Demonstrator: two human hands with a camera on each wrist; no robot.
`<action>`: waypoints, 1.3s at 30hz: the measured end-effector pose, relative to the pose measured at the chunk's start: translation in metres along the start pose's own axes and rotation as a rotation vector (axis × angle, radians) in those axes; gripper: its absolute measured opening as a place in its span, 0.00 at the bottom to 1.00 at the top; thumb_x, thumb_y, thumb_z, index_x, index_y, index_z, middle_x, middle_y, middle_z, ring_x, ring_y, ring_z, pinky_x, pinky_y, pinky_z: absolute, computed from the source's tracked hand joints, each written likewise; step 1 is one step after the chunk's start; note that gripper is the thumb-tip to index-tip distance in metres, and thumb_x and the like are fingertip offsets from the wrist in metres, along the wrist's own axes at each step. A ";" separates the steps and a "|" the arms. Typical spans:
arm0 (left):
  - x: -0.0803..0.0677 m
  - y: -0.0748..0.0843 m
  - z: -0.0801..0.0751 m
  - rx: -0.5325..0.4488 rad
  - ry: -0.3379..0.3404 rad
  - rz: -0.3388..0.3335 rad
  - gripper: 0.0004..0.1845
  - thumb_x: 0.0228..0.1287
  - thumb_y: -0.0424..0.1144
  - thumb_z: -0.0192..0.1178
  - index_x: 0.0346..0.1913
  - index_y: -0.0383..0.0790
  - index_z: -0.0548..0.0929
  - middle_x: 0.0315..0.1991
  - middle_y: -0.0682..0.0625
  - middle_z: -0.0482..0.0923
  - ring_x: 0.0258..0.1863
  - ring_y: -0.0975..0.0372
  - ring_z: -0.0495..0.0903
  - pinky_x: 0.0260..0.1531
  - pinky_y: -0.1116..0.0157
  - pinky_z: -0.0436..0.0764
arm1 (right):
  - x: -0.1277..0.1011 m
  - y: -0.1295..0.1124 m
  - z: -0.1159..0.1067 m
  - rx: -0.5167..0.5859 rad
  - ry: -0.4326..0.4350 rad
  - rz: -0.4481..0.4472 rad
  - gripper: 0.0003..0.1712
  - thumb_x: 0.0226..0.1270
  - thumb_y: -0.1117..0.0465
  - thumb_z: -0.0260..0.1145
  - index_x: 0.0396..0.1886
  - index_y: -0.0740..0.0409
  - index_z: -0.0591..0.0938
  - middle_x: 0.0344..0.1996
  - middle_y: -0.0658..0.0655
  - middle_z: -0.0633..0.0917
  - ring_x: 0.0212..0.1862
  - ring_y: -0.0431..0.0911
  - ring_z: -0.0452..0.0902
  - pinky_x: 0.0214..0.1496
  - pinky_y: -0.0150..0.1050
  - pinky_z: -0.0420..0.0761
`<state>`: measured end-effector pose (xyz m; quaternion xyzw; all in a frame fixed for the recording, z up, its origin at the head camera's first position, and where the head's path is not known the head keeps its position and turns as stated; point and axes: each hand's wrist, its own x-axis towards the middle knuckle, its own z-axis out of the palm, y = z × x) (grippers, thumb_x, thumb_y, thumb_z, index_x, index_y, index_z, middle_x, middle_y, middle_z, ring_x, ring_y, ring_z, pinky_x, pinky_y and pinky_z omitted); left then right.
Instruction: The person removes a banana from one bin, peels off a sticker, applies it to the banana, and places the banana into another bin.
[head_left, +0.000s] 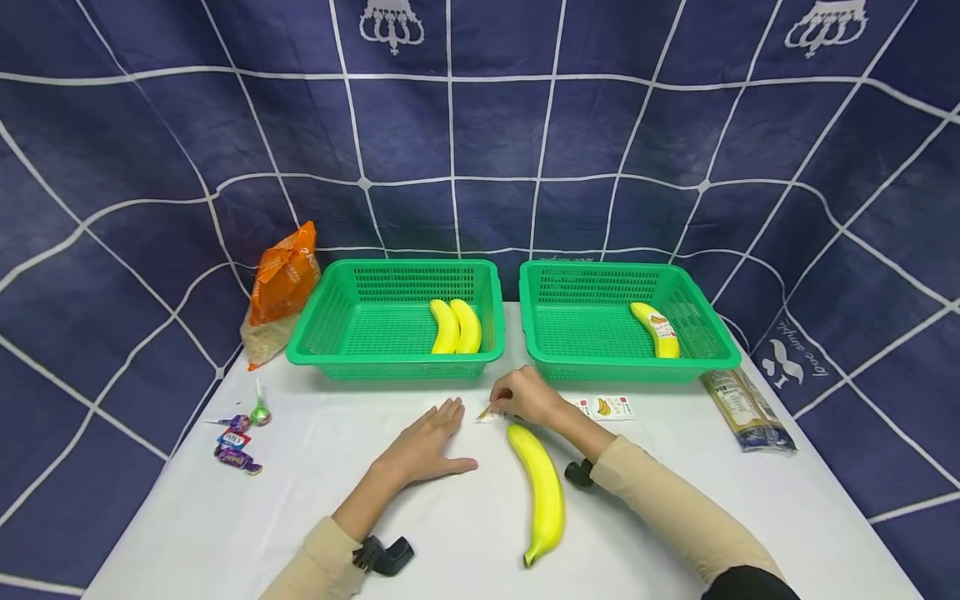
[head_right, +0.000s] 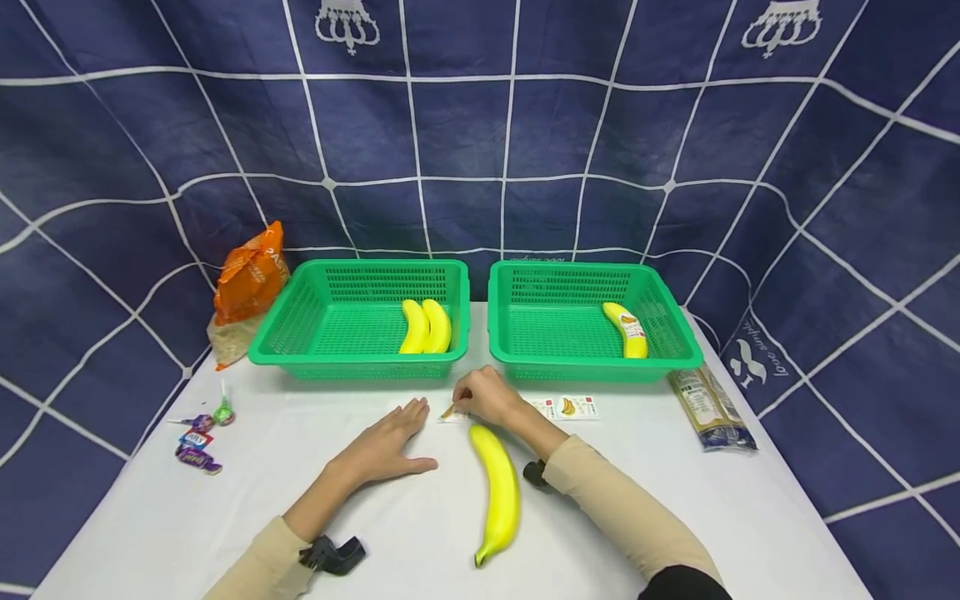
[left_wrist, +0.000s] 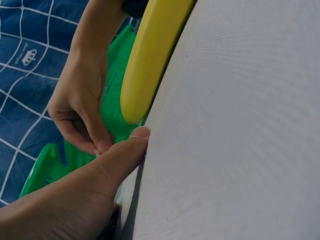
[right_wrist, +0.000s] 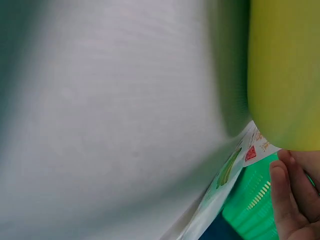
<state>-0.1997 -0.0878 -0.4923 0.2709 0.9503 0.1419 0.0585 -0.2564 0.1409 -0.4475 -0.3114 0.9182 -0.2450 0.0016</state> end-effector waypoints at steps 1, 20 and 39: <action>0.000 0.000 0.000 0.003 0.001 0.001 0.54 0.55 0.73 0.56 0.73 0.34 0.62 0.76 0.42 0.57 0.76 0.53 0.56 0.75 0.54 0.57 | -0.001 0.000 0.000 -0.003 0.004 -0.002 0.03 0.57 0.59 0.74 0.27 0.52 0.90 0.25 0.47 0.89 0.25 0.32 0.77 0.28 0.24 0.76; -0.002 -0.002 0.004 -0.024 0.004 0.006 0.56 0.54 0.73 0.59 0.74 0.34 0.60 0.76 0.42 0.55 0.77 0.54 0.54 0.76 0.54 0.56 | -0.025 -0.001 -0.019 0.115 0.112 0.066 0.03 0.60 0.62 0.72 0.29 0.54 0.90 0.26 0.48 0.89 0.27 0.33 0.80 0.31 0.25 0.79; 0.001 -0.003 0.001 -0.081 0.034 -0.002 0.60 0.49 0.73 0.62 0.75 0.33 0.56 0.78 0.42 0.48 0.78 0.52 0.49 0.77 0.48 0.49 | -0.059 -0.006 -0.029 0.163 0.213 0.167 0.03 0.58 0.60 0.73 0.28 0.55 0.90 0.25 0.48 0.89 0.27 0.33 0.80 0.31 0.26 0.79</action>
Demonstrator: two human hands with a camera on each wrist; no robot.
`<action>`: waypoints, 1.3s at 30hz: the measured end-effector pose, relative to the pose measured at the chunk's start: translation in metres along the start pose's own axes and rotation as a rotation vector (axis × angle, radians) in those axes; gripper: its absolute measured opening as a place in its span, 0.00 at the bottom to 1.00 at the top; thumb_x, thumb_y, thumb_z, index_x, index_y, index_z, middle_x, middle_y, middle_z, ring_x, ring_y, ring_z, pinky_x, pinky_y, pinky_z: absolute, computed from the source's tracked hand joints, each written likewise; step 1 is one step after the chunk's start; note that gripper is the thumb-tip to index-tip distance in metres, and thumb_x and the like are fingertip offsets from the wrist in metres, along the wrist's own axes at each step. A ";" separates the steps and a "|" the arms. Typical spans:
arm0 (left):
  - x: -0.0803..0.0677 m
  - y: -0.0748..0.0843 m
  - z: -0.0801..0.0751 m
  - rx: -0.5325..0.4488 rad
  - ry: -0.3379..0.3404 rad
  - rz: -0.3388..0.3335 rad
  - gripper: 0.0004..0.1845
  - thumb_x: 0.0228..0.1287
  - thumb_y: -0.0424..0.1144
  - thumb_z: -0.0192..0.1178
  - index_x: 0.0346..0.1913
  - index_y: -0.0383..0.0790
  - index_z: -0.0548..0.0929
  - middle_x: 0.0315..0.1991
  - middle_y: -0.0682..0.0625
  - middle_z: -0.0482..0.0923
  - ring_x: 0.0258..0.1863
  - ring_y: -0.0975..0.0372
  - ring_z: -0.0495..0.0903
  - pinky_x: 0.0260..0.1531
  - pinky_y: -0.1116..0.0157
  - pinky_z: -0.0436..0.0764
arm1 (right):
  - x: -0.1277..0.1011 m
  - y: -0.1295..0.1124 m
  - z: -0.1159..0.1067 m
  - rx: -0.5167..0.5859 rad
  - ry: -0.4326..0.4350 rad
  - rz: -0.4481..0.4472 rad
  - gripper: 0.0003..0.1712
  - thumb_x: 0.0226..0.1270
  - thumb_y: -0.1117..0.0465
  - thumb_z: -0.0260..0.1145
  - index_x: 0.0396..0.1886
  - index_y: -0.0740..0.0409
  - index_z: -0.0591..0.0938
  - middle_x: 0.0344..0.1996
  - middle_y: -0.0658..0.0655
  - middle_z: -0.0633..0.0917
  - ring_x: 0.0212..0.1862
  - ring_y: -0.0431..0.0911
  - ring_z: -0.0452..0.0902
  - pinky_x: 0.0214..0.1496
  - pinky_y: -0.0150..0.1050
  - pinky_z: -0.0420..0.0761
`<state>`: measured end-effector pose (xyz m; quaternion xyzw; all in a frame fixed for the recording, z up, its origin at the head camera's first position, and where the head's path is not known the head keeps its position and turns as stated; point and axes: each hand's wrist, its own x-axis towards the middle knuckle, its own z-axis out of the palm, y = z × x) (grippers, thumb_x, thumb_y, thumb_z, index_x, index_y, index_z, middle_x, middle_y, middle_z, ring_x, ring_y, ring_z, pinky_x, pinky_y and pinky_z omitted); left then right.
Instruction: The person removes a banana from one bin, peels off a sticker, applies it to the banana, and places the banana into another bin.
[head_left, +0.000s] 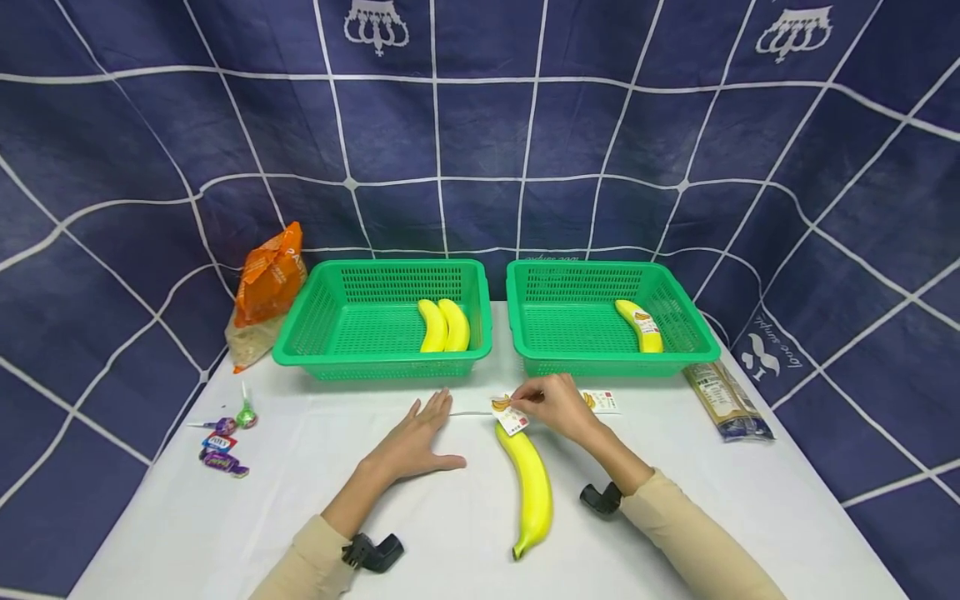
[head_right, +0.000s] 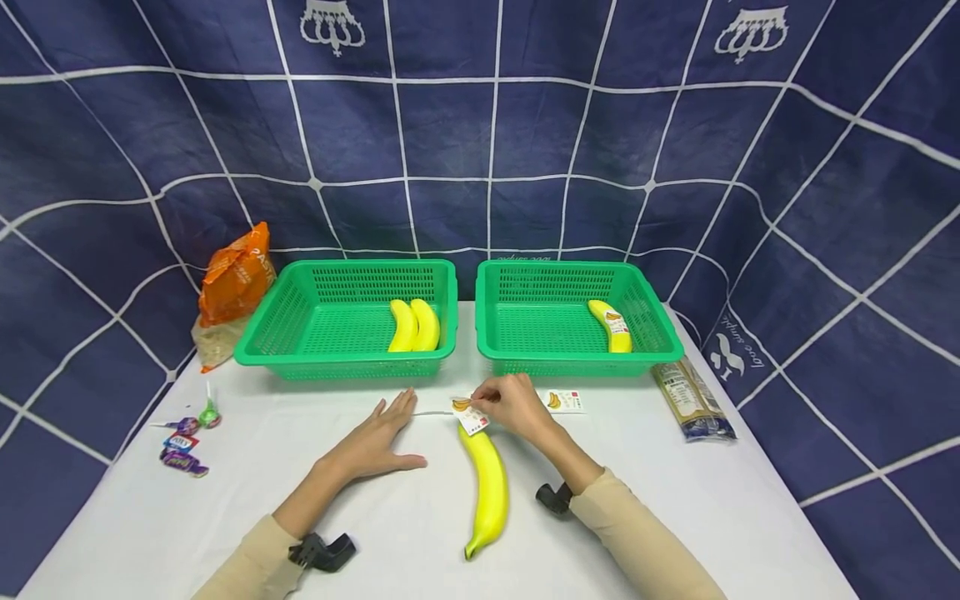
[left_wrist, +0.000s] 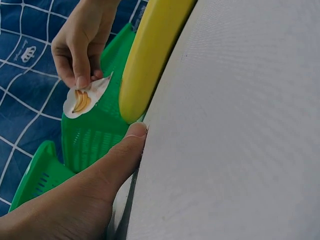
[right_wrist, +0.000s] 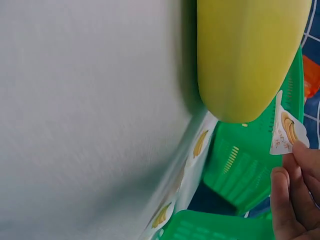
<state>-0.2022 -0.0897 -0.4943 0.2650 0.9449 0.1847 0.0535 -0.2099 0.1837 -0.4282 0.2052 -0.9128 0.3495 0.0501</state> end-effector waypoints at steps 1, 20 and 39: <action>0.000 0.000 0.000 -0.003 0.002 0.001 0.61 0.49 0.73 0.62 0.75 0.33 0.55 0.78 0.42 0.47 0.78 0.52 0.49 0.77 0.48 0.49 | -0.002 0.000 0.000 0.008 -0.002 0.000 0.03 0.59 0.60 0.73 0.28 0.55 0.90 0.25 0.48 0.89 0.27 0.33 0.80 0.31 0.26 0.80; 0.000 0.033 -0.005 -0.087 0.092 0.053 0.57 0.54 0.68 0.62 0.76 0.34 0.52 0.78 0.43 0.47 0.79 0.53 0.47 0.77 0.50 0.48 | -0.026 -0.005 -0.018 0.053 0.049 0.053 0.03 0.57 0.60 0.74 0.28 0.56 0.90 0.25 0.48 0.89 0.27 0.33 0.79 0.31 0.27 0.81; -0.001 0.099 0.032 -0.363 -0.032 -0.012 0.63 0.51 0.72 0.61 0.78 0.39 0.44 0.80 0.47 0.37 0.79 0.53 0.41 0.74 0.48 0.56 | -0.050 -0.004 -0.021 0.123 0.038 0.130 0.03 0.56 0.59 0.74 0.28 0.53 0.89 0.23 0.47 0.88 0.26 0.31 0.78 0.30 0.27 0.79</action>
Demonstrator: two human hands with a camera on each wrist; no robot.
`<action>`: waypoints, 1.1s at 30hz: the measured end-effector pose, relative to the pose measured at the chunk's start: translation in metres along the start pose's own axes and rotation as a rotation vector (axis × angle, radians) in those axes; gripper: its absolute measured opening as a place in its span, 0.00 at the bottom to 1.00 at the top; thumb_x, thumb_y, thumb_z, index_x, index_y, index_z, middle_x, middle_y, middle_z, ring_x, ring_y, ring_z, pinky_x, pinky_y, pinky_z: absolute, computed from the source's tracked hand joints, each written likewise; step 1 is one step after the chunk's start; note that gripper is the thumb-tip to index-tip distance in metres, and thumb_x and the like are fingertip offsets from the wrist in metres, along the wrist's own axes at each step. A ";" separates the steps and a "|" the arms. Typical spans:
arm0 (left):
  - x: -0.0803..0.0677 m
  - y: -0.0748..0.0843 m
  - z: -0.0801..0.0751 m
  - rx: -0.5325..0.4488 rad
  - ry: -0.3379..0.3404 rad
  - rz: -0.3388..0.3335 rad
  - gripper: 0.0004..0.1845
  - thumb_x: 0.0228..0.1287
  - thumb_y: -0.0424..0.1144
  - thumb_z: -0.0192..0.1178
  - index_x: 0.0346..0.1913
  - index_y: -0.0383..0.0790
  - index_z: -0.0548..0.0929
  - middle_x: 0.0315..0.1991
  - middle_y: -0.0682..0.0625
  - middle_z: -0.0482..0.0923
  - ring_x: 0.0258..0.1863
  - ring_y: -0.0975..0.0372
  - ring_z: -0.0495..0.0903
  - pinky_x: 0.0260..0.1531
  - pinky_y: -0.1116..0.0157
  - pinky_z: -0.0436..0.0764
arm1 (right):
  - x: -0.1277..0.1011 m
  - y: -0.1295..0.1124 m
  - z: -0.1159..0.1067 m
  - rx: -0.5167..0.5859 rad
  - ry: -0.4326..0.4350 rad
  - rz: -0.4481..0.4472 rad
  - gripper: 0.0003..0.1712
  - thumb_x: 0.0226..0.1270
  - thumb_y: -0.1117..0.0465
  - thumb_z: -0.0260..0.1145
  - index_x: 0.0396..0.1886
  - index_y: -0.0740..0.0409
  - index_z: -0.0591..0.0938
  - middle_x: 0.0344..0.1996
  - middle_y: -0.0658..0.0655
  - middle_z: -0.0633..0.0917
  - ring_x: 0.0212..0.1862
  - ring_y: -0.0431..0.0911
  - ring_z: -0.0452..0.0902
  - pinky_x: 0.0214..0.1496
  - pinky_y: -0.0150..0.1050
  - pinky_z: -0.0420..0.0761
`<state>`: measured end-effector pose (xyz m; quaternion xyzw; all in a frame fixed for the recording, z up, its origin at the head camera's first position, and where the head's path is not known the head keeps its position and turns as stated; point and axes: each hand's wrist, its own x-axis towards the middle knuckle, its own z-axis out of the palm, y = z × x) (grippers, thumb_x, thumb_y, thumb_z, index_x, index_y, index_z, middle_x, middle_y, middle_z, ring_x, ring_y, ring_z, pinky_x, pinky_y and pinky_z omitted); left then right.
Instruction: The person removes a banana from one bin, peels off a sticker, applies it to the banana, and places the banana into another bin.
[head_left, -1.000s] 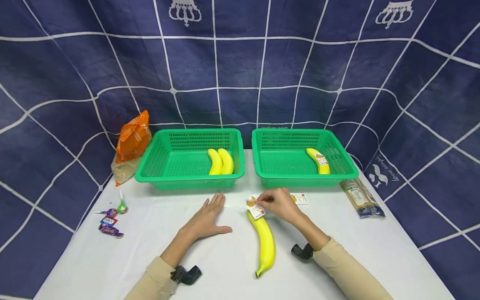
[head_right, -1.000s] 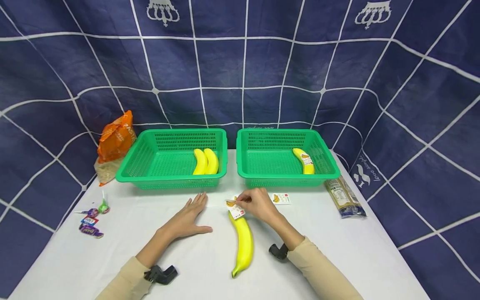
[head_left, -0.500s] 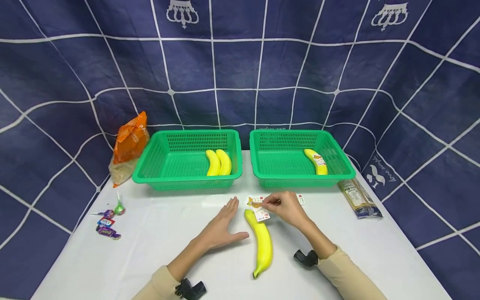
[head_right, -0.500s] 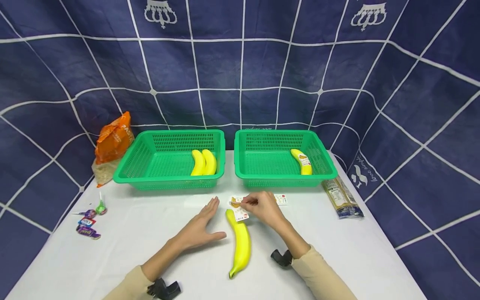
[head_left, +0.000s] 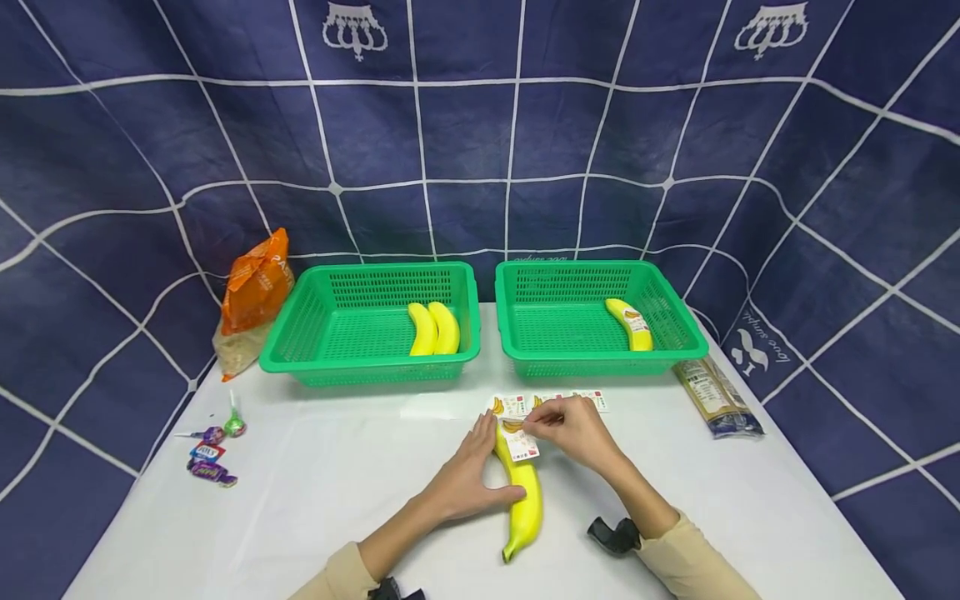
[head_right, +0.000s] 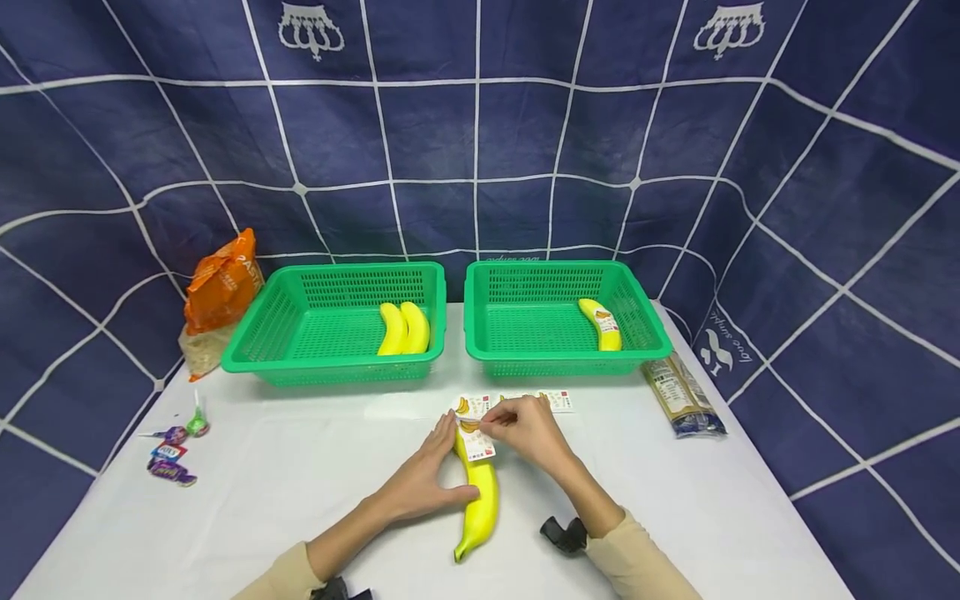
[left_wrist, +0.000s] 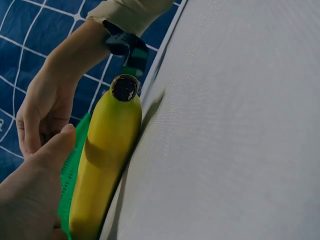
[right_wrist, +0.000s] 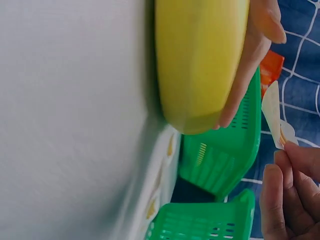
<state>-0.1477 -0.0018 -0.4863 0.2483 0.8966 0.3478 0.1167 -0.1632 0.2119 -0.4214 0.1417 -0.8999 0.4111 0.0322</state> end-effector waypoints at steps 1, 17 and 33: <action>0.000 -0.001 0.001 0.004 -0.001 -0.006 0.63 0.50 0.73 0.61 0.78 0.39 0.44 0.80 0.48 0.37 0.79 0.53 0.41 0.74 0.47 0.57 | -0.001 0.001 0.001 0.004 -0.007 0.003 0.03 0.56 0.59 0.74 0.27 0.53 0.89 0.23 0.47 0.88 0.26 0.31 0.78 0.30 0.27 0.79; 0.002 -0.005 0.002 0.054 -0.003 0.026 0.63 0.49 0.74 0.61 0.78 0.40 0.45 0.80 0.46 0.38 0.78 0.50 0.48 0.72 0.48 0.61 | -0.008 0.008 0.011 0.086 -0.081 0.148 0.03 0.54 0.60 0.75 0.27 0.54 0.89 0.22 0.49 0.88 0.24 0.37 0.79 0.26 0.29 0.78; 0.004 -0.007 0.003 0.057 -0.015 0.012 0.64 0.49 0.76 0.58 0.78 0.40 0.44 0.80 0.48 0.38 0.78 0.54 0.47 0.72 0.48 0.62 | -0.009 0.013 0.014 0.131 -0.132 0.216 0.05 0.53 0.59 0.75 0.27 0.55 0.89 0.22 0.50 0.88 0.25 0.39 0.81 0.28 0.31 0.80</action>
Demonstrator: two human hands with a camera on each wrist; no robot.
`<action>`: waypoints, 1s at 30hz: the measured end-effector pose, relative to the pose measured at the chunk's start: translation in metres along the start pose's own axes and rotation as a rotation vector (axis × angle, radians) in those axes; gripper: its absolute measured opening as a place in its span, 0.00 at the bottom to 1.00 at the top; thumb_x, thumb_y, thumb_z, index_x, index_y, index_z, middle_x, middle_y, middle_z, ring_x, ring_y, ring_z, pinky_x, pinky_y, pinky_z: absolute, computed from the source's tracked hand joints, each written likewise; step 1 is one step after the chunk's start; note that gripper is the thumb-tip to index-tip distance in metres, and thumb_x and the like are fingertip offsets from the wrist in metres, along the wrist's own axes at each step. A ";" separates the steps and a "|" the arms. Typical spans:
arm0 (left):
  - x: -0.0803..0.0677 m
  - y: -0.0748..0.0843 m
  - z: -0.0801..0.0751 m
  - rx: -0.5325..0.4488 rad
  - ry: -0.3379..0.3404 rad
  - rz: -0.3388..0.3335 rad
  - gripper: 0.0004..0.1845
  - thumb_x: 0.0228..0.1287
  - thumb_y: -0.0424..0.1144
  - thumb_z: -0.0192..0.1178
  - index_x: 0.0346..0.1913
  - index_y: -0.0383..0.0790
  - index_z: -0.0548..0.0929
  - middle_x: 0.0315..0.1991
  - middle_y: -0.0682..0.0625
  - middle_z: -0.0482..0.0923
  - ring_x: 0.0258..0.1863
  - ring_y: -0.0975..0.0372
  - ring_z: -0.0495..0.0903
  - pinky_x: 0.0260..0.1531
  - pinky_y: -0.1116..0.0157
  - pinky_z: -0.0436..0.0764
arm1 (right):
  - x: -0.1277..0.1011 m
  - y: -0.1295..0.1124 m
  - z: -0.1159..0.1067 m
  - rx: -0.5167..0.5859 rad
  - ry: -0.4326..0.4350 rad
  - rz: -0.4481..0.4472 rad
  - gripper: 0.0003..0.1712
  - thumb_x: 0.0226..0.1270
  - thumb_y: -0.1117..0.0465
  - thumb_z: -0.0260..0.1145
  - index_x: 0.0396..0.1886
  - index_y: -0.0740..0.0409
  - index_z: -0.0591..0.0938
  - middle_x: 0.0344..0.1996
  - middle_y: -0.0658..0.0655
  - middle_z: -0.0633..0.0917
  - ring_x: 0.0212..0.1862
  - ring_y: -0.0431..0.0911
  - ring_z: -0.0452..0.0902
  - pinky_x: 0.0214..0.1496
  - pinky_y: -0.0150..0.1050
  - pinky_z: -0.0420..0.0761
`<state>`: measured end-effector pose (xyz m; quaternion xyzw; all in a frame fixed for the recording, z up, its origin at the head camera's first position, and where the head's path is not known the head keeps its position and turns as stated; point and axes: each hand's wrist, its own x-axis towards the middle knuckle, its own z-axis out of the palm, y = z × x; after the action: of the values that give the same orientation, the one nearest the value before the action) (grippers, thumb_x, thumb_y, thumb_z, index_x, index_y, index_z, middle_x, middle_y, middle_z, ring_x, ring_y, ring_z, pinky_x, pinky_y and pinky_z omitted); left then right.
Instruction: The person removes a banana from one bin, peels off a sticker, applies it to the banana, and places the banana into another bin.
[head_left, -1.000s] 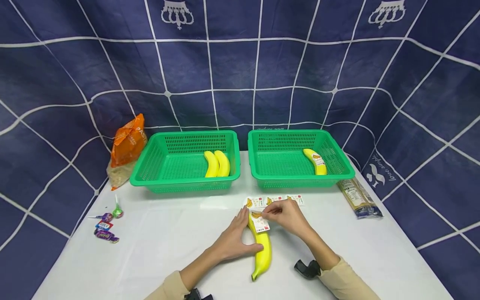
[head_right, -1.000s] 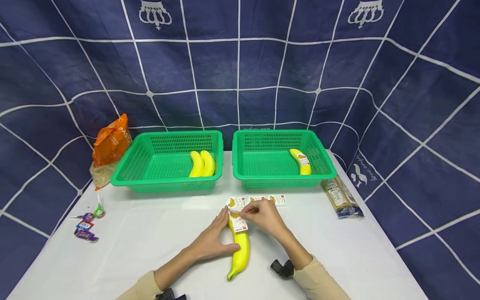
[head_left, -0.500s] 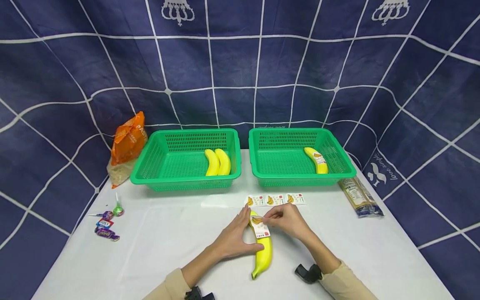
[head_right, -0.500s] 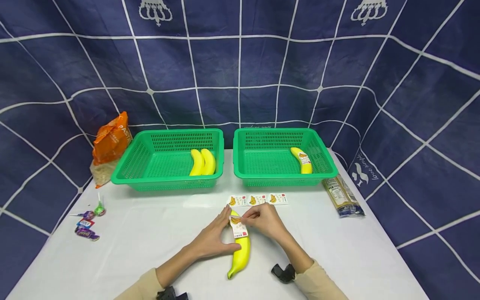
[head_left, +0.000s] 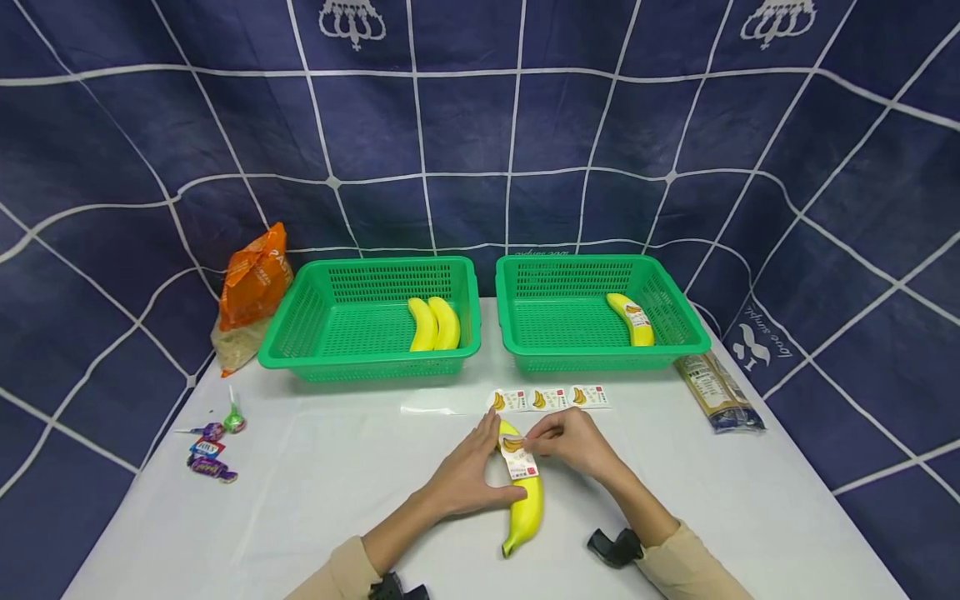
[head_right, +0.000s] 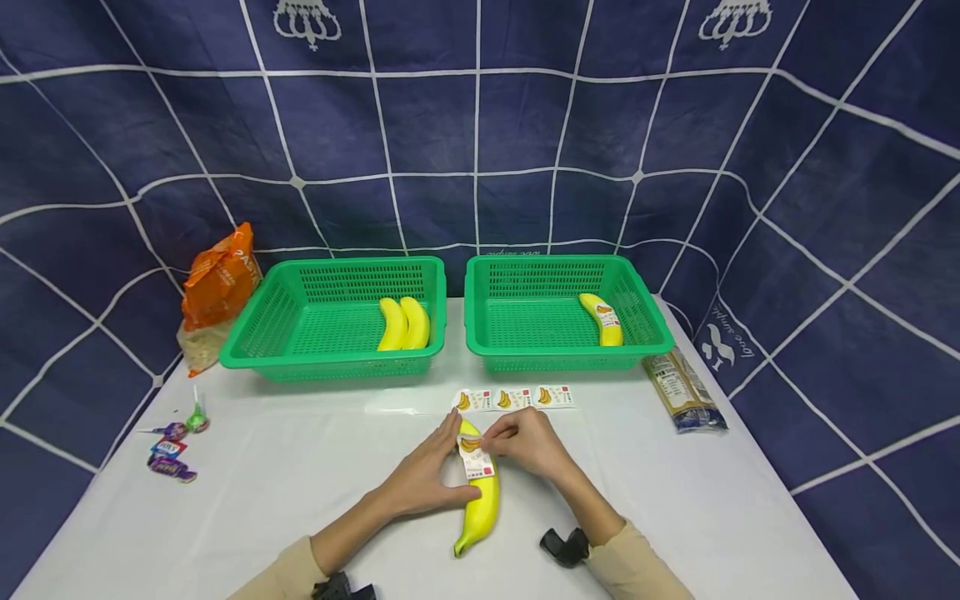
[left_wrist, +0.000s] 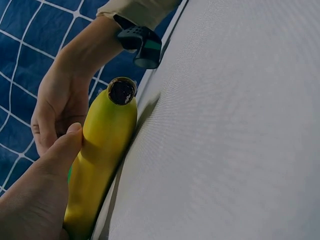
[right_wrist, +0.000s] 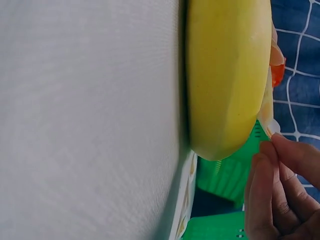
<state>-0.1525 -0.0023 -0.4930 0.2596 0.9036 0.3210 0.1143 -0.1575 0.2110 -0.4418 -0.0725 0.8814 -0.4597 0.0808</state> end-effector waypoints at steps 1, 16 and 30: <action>0.000 0.000 0.000 0.001 -0.001 0.000 0.64 0.49 0.76 0.58 0.78 0.40 0.44 0.80 0.48 0.38 0.78 0.54 0.47 0.72 0.49 0.62 | 0.000 0.000 0.000 -0.002 -0.004 0.002 0.04 0.53 0.60 0.75 0.27 0.55 0.89 0.22 0.50 0.88 0.25 0.39 0.81 0.28 0.31 0.80; -0.001 0.001 -0.001 0.014 0.001 0.003 0.63 0.50 0.76 0.57 0.78 0.40 0.45 0.80 0.47 0.39 0.78 0.54 0.47 0.73 0.50 0.61 | 0.001 0.003 0.003 0.018 -0.029 0.032 0.04 0.54 0.62 0.74 0.26 0.58 0.88 0.22 0.52 0.88 0.25 0.40 0.82 0.30 0.34 0.83; 0.000 0.000 -0.001 0.014 0.022 -0.001 0.50 0.66 0.71 0.42 0.78 0.39 0.46 0.80 0.49 0.38 0.79 0.57 0.45 0.75 0.53 0.56 | 0.001 0.002 0.001 0.016 -0.008 0.068 0.04 0.53 0.62 0.74 0.26 0.58 0.88 0.20 0.51 0.87 0.23 0.39 0.81 0.27 0.33 0.80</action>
<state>-0.1521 -0.0026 -0.4923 0.2564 0.9072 0.3173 0.1029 -0.1581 0.2113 -0.4442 -0.0436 0.8792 -0.4636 0.1007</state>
